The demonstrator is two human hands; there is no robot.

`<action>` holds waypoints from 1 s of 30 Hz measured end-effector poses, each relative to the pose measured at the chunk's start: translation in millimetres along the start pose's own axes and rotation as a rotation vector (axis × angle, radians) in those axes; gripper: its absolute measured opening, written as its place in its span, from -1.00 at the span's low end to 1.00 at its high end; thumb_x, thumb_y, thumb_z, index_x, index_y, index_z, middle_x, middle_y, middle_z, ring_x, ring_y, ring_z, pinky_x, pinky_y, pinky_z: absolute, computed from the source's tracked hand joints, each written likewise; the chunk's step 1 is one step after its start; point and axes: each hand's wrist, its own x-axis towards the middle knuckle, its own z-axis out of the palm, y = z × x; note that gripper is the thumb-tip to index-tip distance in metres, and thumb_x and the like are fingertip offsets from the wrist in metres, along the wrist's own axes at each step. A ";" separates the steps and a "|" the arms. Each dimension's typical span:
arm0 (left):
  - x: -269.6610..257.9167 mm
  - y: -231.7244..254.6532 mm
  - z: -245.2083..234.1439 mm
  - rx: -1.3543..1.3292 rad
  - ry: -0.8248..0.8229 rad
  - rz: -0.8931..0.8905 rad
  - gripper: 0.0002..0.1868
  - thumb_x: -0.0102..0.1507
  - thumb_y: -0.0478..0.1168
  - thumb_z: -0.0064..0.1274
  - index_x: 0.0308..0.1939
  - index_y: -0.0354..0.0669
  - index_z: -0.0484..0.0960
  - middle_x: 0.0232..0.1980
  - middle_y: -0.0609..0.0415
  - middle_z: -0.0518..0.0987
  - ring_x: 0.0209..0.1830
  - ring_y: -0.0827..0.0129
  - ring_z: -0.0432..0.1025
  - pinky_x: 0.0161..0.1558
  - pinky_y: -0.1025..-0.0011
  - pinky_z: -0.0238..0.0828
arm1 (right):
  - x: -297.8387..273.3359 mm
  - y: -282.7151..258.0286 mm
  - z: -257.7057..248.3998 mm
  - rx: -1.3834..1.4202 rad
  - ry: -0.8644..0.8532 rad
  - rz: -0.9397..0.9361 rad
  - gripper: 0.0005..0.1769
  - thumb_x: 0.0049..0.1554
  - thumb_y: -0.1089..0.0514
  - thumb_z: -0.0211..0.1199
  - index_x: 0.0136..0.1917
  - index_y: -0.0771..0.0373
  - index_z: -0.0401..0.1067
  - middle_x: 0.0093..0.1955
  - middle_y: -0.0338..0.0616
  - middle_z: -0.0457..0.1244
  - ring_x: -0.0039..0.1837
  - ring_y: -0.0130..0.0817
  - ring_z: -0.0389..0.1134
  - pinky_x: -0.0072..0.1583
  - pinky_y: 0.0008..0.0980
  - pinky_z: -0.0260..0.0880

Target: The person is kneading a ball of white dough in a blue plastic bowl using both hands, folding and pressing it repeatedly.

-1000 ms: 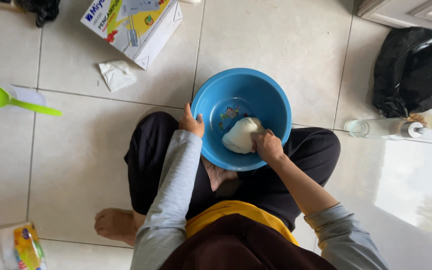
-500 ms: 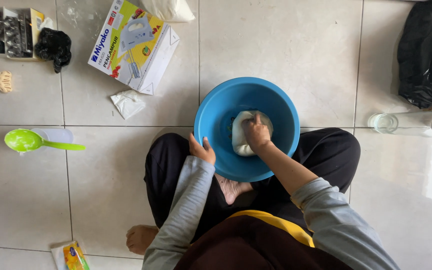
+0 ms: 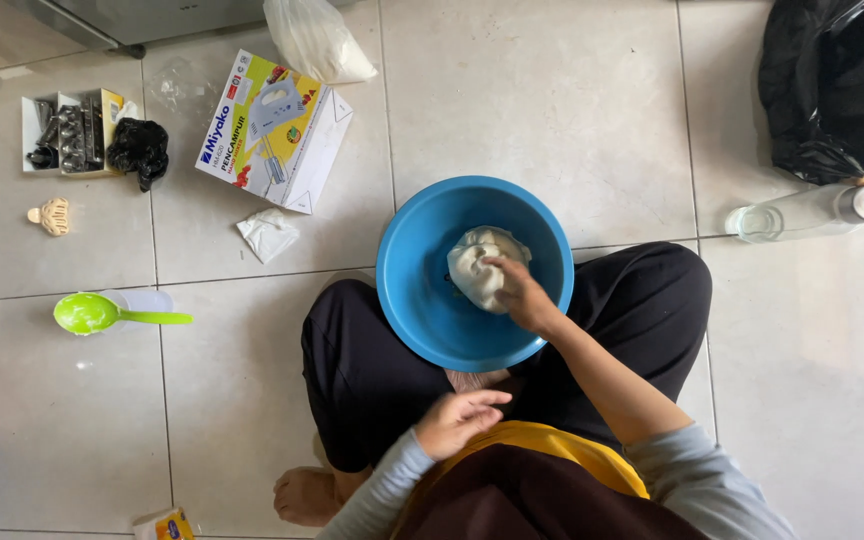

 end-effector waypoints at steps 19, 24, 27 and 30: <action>205.2 104.7 -246.7 1.068 0.662 0.018 -0.44 0.28 0.12 0.19 0.29 0.02 0.55 0.14 0.00 0.66 0.18 0.08 0.54 0.16 0.13 0.53 | 81.3 96.4 14.5 0.896 0.664 1.075 -0.18 0.31 -0.23 0.14 0.55 0.42 0.09 0.57 0.39 -0.07 0.60 0.32 -0.03 0.49 0.27 0.14; 180.2 30.1 -262.3 0.798 0.795 0.061 -0.50 0.29 0.04 0.17 0.25 -0.03 0.59 0.07 -0.03 0.68 0.08 0.07 0.58 0.04 0.13 0.60 | 148.8 141.8 34.7 0.599 0.554 1.011 -0.30 0.27 -0.31 0.13 0.17 0.45 0.47 0.10 0.40 0.28 0.04 0.15 0.39 -0.07 0.06 0.32; 161.9 25.7 -236.8 0.680 0.883 0.132 -0.55 0.35 -0.07 0.09 0.26 -0.21 0.53 -0.01 -0.12 0.68 -0.08 0.09 0.61 -0.13 0.14 0.65 | 170.8 114.9 27.3 0.518 0.255 0.907 -0.51 0.40 -0.17 -0.06 -0.12 0.22 0.40 -0.37 -0.26 0.10 -0.44 -0.47 0.01 -0.34 -0.43 0.08; 152.8 34.8 -213.9 0.721 0.987 0.028 -0.51 0.32 -0.04 0.11 0.23 -0.28 0.53 0.03 -0.27 0.65 0.06 -0.13 0.56 0.04 -0.06 0.58 | 202.2 180.1 83.7 -0.196 0.271 0.722 -0.22 0.21 -0.51 0.01 0.17 0.27 0.30 0.11 0.22 0.36 0.25 0.21 0.42 0.22 0.25 0.40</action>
